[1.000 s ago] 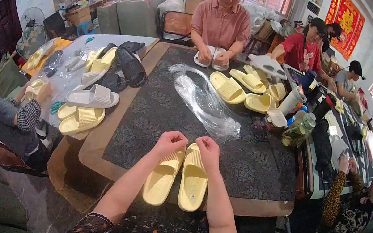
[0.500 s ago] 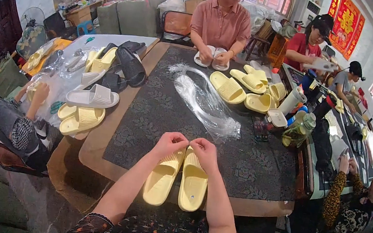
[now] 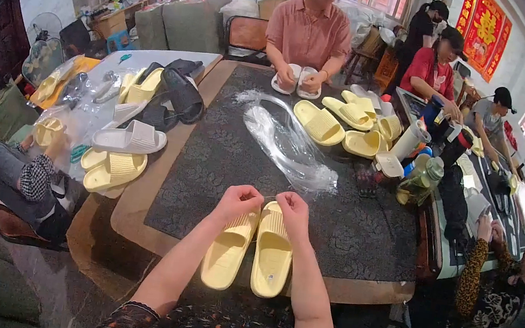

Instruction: Inspecting, pairing, and organizing slippers at a manufacturing work table.

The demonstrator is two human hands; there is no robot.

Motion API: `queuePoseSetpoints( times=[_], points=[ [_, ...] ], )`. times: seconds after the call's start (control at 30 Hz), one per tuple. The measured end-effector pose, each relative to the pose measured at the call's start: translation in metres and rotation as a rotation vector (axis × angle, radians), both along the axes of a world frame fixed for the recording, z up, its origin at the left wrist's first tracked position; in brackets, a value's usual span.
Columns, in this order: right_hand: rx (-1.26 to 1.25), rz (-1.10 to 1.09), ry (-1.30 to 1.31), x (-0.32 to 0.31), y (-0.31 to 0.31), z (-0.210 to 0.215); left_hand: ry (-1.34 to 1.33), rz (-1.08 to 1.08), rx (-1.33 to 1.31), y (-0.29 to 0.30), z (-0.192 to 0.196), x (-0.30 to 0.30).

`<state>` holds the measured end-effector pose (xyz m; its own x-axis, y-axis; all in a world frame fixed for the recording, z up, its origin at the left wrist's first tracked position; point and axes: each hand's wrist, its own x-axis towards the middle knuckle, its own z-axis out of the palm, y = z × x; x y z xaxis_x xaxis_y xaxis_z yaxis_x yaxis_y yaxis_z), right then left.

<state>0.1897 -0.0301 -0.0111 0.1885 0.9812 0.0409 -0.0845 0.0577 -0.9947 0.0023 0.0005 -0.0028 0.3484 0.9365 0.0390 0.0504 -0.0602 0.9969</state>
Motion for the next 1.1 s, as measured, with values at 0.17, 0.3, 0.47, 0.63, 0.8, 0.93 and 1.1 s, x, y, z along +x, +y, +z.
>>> queuePoseSetpoints(
  times=[0.17, 0.3, 0.47, 0.63, 0.8, 0.93, 1.1],
  points=[
    [0.069, 0.107, -0.269, -0.0015, -0.0020, 0.0011, 0.047, -0.024, -0.004, 0.0004, -0.0014, -0.0004],
    [0.035, 0.014, -0.001, 0.0004, -0.0007, 0.0003, 0.034, -0.005, -0.003, -0.0002, -0.0002, -0.0010],
    [0.013, 0.146, -0.253, 0.0000, 0.0017, -0.0060, 0.018, -0.013, 0.008, -0.0013, 0.0021, -0.0005],
    [0.048, 0.035, -0.116, 0.0001, 0.0040, -0.0076, -0.005, -0.001, -0.028, -0.0033, 0.0053, -0.0004],
    [0.083, 0.123, -0.249, 0.0003, 0.0007, -0.0041, 0.012, -0.016, 0.000, -0.0028, 0.0055, -0.0011],
    [0.066, 0.088, -0.126, -0.0021, 0.0012, -0.0020, -0.007, -0.027, 0.016, -0.0007, 0.0017, -0.0014],
    [0.065, 0.073, -0.136, -0.0018, -0.0002, 0.0017, -0.002, -0.011, -0.004, 0.0009, -0.0020, -0.0018]
  ],
)
